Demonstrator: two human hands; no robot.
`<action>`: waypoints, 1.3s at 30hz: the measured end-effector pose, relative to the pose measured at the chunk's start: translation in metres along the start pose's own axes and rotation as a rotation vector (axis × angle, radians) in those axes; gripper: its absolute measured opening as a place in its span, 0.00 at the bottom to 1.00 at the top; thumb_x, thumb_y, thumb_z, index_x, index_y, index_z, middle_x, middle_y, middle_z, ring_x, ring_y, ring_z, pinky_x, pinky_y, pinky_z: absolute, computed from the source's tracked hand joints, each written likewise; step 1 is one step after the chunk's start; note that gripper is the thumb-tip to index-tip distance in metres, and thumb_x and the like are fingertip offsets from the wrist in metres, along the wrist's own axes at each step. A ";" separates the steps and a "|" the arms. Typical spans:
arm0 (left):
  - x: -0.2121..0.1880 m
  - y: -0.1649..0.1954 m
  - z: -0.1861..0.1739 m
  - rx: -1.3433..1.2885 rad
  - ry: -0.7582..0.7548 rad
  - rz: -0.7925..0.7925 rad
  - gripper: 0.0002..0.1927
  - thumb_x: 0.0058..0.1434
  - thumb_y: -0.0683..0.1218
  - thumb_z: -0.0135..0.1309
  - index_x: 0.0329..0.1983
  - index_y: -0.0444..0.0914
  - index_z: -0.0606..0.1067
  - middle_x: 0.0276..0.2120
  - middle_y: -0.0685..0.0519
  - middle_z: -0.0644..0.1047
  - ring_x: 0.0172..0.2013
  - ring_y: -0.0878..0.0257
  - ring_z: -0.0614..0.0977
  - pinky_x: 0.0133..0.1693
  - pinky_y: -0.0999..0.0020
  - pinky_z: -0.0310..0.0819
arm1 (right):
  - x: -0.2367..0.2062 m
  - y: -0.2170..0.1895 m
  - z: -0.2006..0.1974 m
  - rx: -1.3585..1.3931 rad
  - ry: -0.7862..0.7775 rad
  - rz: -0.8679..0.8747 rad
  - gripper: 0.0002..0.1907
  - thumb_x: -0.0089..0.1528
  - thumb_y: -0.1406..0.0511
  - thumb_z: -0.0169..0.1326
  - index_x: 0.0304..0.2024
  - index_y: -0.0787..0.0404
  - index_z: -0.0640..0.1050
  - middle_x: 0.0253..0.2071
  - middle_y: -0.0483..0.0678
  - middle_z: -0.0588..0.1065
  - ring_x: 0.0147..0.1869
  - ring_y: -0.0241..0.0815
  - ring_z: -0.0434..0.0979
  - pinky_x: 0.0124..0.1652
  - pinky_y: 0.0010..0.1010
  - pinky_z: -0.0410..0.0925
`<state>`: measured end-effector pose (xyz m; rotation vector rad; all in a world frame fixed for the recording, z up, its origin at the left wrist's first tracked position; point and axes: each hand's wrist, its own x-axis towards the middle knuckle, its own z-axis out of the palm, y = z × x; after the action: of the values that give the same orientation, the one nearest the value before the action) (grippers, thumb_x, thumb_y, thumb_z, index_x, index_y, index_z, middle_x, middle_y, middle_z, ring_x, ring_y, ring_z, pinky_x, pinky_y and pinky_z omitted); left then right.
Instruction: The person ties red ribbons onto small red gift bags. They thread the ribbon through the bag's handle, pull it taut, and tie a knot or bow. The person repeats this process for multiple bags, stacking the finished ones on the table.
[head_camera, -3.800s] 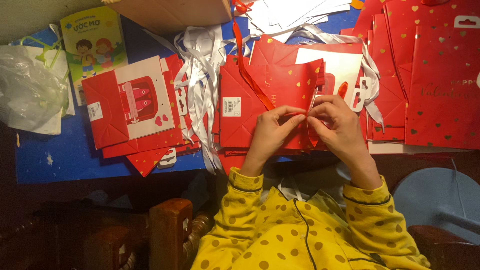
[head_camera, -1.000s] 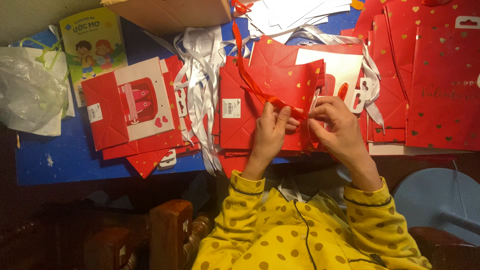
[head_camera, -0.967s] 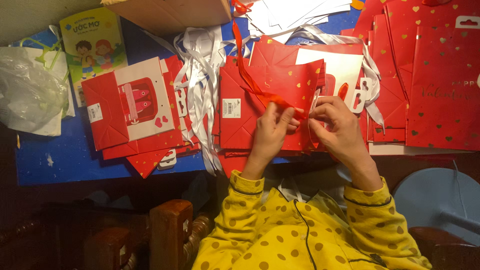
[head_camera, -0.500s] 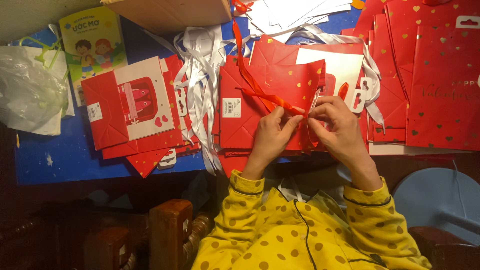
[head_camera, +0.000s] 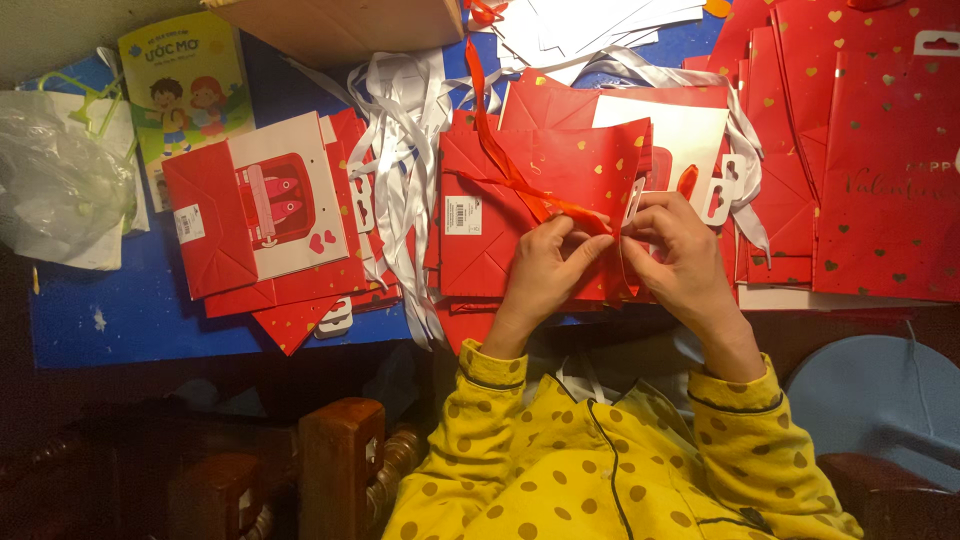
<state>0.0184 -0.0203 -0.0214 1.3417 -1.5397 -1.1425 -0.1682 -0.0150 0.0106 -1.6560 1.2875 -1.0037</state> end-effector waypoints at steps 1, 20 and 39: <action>0.000 0.001 0.001 0.003 0.010 -0.029 0.17 0.66 0.50 0.60 0.34 0.31 0.74 0.29 0.48 0.82 0.28 0.62 0.83 0.32 0.69 0.77 | 0.000 0.000 0.000 -0.045 0.002 -0.024 0.07 0.62 0.74 0.58 0.43 0.68 0.77 0.53 0.50 0.72 0.53 0.38 0.78 0.48 0.27 0.74; 0.000 -0.007 0.006 -0.441 -0.025 -0.071 0.13 0.72 0.46 0.57 0.51 0.30 0.76 0.38 0.49 0.82 0.37 0.68 0.81 0.39 0.70 0.79 | 0.004 -0.002 -0.006 0.018 -0.008 -0.069 0.06 0.63 0.73 0.57 0.44 0.68 0.77 0.54 0.51 0.72 0.55 0.39 0.77 0.52 0.27 0.75; -0.003 -0.008 -0.016 -1.001 0.084 -0.053 0.09 0.75 0.44 0.51 0.53 0.34 0.74 0.43 0.46 0.81 0.45 0.57 0.84 0.50 0.61 0.79 | -0.001 -0.015 -0.005 -0.013 -0.011 0.029 0.05 0.71 0.70 0.51 0.46 0.67 0.77 0.52 0.48 0.74 0.47 0.37 0.77 0.46 0.27 0.72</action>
<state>0.0364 -0.0197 -0.0247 0.7133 -0.6606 -1.5550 -0.1679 -0.0124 0.0268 -1.6467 1.3094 -0.9693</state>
